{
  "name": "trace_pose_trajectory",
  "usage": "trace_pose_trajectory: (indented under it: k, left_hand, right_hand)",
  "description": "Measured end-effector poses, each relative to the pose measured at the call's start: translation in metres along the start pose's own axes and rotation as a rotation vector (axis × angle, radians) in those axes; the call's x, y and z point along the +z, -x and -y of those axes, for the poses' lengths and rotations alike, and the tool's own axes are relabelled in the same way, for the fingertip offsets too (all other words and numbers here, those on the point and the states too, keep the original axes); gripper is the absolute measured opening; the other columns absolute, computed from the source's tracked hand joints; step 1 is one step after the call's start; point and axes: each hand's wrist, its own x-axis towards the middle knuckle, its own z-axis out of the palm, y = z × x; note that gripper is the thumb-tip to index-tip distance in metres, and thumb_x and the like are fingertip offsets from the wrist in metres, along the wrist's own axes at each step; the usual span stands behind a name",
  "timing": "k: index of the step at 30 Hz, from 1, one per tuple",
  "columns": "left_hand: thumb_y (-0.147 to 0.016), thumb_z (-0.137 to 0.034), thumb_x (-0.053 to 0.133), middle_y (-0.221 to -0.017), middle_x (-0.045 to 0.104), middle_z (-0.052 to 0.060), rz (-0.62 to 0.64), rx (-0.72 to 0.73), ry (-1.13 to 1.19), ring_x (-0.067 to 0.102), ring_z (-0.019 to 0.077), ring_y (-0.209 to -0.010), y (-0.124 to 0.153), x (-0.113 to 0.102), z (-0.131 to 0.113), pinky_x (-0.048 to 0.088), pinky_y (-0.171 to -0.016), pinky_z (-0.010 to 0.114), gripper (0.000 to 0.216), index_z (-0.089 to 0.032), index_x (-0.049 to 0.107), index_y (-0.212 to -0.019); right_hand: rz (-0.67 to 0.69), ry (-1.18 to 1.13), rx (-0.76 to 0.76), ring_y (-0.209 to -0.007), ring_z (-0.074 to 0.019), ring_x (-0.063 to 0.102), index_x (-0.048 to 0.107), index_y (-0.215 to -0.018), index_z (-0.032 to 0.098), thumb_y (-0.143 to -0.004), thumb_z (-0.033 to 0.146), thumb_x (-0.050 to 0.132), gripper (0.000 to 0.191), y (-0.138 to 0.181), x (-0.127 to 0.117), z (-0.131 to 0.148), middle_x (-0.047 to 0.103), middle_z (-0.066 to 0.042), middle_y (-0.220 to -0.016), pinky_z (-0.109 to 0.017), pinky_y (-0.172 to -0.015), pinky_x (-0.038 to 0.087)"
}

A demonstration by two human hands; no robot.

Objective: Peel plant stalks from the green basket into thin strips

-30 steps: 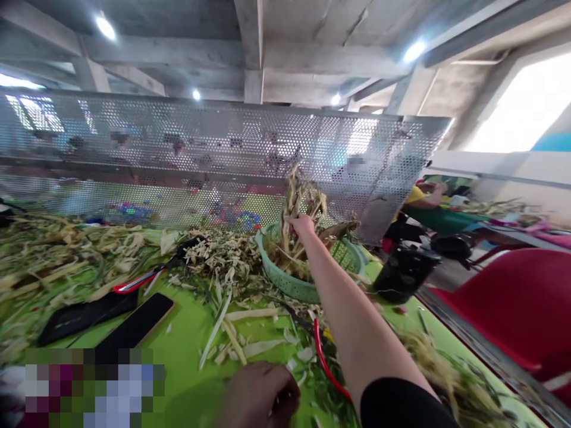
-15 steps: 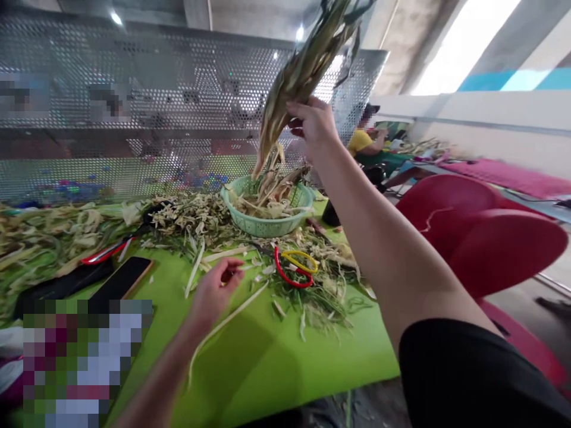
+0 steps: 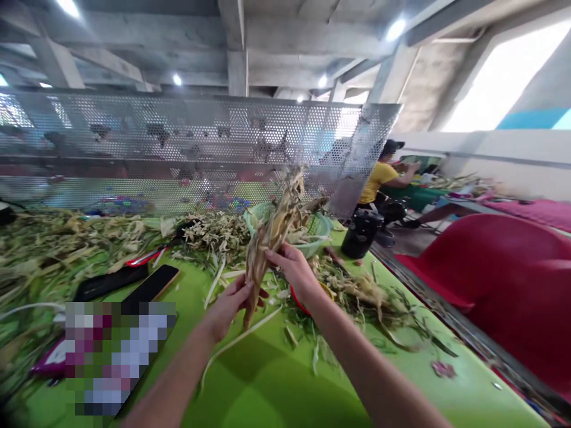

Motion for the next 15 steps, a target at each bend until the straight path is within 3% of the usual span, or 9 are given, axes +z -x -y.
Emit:
trace_pose_trajectory:
  k: [5, 10, 15]
  left_hand:
    - [-0.078, -0.058, 0.061, -0.071, 0.059, 0.001, -0.132, 0.053, 0.016, 0.054, 0.0108, -0.062, -0.005, -0.001, 0.004, 0.042, -0.059, 0.024, 0.049, -0.016, 0.055, -0.103]
    - [-0.075, -0.055, 0.067, -0.074, 0.059, 0.000, -0.153, 0.085, 0.047, 0.055, 0.0113, -0.065, -0.006, 0.003, 0.005, 0.042, -0.063, 0.024, 0.052, -0.020, 0.050, -0.108]
    - [-0.082, -0.052, 0.059, -0.092, 0.063, 0.002, -0.171, 0.106, -0.005, 0.059, 0.0135, -0.079, -0.005, 0.004, 0.001, 0.044, -0.071, 0.025, 0.043, -0.023, 0.049, -0.113]
  right_hand:
    - [-0.089, -0.159, 0.024, -0.077, -0.0210, 0.066, 0.070, -0.085, 0.021, -0.073, 0.042, 0.074, 0.024, 0.009, 0.006, -0.015, 0.073, -0.002, -0.084, -0.034, -0.078, 0.050]
    - [-0.167, -0.200, 0.024, -0.080, -0.0223, 0.066, 0.067, -0.082, 0.023, -0.073, 0.044, 0.072, 0.024, 0.011, 0.003, -0.027, 0.072, -0.004, -0.087, -0.035, -0.077, 0.052]
    - [-0.240, -0.157, 0.019, -0.071, -0.0163, 0.062, 0.064, -0.090, 0.025, -0.071, 0.045, 0.076, 0.030, 0.019, 0.000, -0.031, 0.068, -0.001, -0.090, -0.031, -0.072, 0.051]
